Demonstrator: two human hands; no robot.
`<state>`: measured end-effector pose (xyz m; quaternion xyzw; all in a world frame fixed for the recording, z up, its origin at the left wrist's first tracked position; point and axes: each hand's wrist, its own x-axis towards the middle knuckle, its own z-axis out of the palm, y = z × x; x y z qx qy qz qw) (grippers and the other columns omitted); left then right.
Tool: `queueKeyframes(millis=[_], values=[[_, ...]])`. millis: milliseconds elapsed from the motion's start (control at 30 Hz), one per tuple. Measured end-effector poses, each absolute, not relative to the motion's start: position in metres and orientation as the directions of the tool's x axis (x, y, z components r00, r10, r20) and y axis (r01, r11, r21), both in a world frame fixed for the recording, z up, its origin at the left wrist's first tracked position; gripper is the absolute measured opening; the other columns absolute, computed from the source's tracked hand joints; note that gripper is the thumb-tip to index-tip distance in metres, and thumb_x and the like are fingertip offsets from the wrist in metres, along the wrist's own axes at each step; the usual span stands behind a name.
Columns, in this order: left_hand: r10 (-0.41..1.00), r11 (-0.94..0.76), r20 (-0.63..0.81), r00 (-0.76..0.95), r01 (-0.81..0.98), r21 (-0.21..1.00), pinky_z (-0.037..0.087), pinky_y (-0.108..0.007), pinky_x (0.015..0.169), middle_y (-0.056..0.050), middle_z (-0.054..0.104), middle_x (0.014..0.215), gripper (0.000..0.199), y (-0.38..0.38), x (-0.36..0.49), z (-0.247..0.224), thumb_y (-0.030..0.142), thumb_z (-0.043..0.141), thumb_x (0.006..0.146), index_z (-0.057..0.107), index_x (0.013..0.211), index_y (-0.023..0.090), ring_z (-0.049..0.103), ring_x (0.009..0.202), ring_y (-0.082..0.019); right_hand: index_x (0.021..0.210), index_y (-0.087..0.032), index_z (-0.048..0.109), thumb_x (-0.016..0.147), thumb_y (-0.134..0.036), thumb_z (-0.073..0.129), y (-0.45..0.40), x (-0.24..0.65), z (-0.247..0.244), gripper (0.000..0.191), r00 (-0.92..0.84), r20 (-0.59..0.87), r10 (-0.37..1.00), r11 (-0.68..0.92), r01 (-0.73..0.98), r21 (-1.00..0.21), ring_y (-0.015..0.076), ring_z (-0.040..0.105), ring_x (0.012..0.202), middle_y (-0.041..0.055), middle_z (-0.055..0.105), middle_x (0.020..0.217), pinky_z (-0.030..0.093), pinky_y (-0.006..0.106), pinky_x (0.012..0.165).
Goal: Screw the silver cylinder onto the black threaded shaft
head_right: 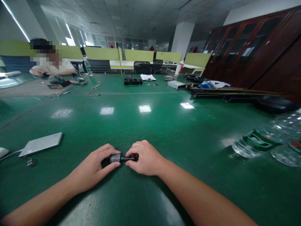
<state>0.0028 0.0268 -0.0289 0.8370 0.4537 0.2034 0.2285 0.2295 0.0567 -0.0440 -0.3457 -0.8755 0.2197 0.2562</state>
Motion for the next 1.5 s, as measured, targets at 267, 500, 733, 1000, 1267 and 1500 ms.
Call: queueKeyframes(millis=[267,500,733,1000,1267,1500], values=[[0.863,-0.465,0.124,0.489,0.676,0.572,0.050,-0.037,0.089,-0.005,0.063,0.104,0.019,0.028,0.004,-0.030,0.030,0.061,0.092,0.066,0.109,0.022,0.062,0.097,-0.023,0.082,-0.020,0.073,0.075,-0.022,0.074,0.059,0.232,-0.045,0.008,-0.613,0.283,0.738,0.645,0.515,-0.565,0.0139,0.060,0.069,-0.0007,0.066,0.071,0.043,0.029,0.074],[0.875,-0.449,0.134,0.465,0.677,0.584,0.050,-0.035,0.086,-0.004,0.063,0.102,0.018,0.027,0.002,-0.029,0.030,0.060,0.093,0.067,0.108,0.023,0.062,0.093,-0.021,0.077,-0.017,0.073,0.070,-0.016,0.073,0.074,0.251,-0.039,0.007,-0.598,0.199,0.777,0.572,0.537,-0.620,0.0121,0.058,0.063,0.0000,0.064,0.070,0.044,0.024,0.061],[0.883,-0.438,0.139,0.448,0.681,0.587,0.049,-0.034,0.086,-0.003,0.063,0.101,0.018,0.029,0.003,-0.030,0.030,0.061,0.092,0.067,0.108,0.024,0.062,0.092,-0.020,0.075,-0.017,0.074,0.069,-0.018,0.075,0.074,0.255,-0.039,0.006,-0.593,0.202,0.780,0.575,0.549,-0.607,0.0120,0.059,0.063,-0.0003,0.065,0.069,0.044,0.024,0.062],[0.882,-0.441,0.150,0.447,0.668,0.599,0.049,-0.032,0.082,-0.001,0.062,0.098,0.018,0.029,0.001,-0.033,0.029,0.065,0.089,0.069,0.106,0.024,0.062,0.088,-0.019,0.083,-0.019,0.076,0.073,-0.020,0.076,0.070,0.246,-0.041,0.009,-0.606,0.247,0.756,0.607,0.510,-0.609,0.0139,0.061,0.069,0.0009,0.068,0.073,0.045,0.027,0.069],[0.835,-0.493,0.148,0.530,0.600,0.630,0.049,-0.027,0.075,-0.001,0.060,0.095,0.027,0.028,-0.001,-0.033,0.021,0.074,0.081,0.070,0.108,0.025,0.061,0.083,-0.017,0.096,-0.019,0.072,0.071,-0.014,0.078,0.052,0.224,-0.045,0.026,-0.604,0.281,0.746,0.597,0.421,-0.683,0.0136,0.063,0.073,0.0003,0.071,0.081,0.047,0.026,0.074],[0.829,-0.498,0.149,0.539,0.589,0.636,0.049,-0.027,0.075,-0.002,0.062,0.093,0.022,0.027,0.002,-0.030,0.024,0.069,0.085,0.070,0.107,0.022,0.061,0.081,-0.017,0.087,-0.020,0.072,0.074,-0.020,0.079,0.053,0.223,-0.045,0.015,-0.568,0.268,0.778,0.585,0.502,-0.637,0.0152,0.063,0.077,0.0000,0.072,0.081,0.043,0.029,0.076]])
